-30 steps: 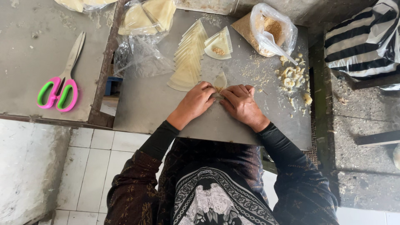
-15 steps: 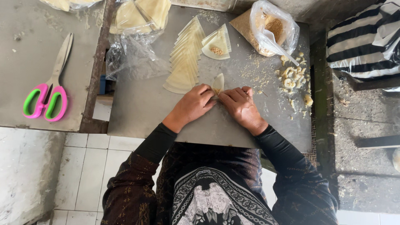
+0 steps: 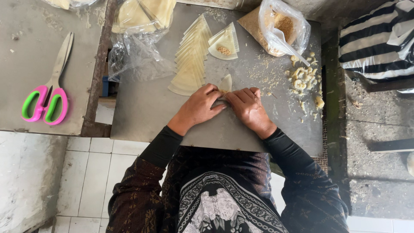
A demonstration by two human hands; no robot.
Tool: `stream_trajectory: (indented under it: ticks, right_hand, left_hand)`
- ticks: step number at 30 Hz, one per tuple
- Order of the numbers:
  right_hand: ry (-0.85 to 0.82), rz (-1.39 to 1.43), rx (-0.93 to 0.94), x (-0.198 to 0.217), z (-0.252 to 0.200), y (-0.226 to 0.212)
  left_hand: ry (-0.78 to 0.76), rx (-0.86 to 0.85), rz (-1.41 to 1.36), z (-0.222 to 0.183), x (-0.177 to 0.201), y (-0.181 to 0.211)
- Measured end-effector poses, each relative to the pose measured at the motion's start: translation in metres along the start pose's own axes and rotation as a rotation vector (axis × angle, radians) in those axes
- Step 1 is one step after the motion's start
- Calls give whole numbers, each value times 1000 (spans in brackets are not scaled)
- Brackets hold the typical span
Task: The person places a small amount of filling onto a thin dough sheet and rolls it into a cylindrical shape.
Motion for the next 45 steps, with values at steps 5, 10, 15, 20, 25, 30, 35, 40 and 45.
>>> stream_trajectory:
  ticks: [5, 10, 15, 20, 25, 30, 35, 40, 45]
  right_hand:
    - [30, 51, -67, -3, 0, 5]
    - [6, 117, -48, -2, -3, 4]
    - [9, 177, -121, -8, -10, 8]
    - [23, 222, -213, -15, -10, 17]
    - [-13, 271, -270, -21, -12, 24]
    - [-12, 244, -269, -15, -9, 24]
    - [-24, 104, -96, -6, -8, 9]
    - [19, 107, -192, -19, -11, 12]
    - [-53, 231, -268, -26, -11, 22]
  left_hand:
    - [12, 14, 72, 0, -7, -4]
    - [11, 14, 32, -2, -8, -5]
    - [-26, 21, -21, -6, -10, -3]
    - [-18, 96, -42, -5, -12, -14]
    - [17, 122, -3, 0, -13, -16]
    - [33, 215, -105, 3, -12, -19]
    - [-44, 196, -30, 4, -10, -15]
    - [-103, 101, -93, 2, -9, -14]
    - [-107, 138, 2, 3, -23, -27]
Point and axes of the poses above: each hand's wrist, its own z-axis towards the middle knuckle, its own x-axis out of the back of the hand, y = z × x, the point moved 6 cm from there along z, towards the middle knuckle, and after that the axes turned 5 degrees about -x, right-handed, at the moved point
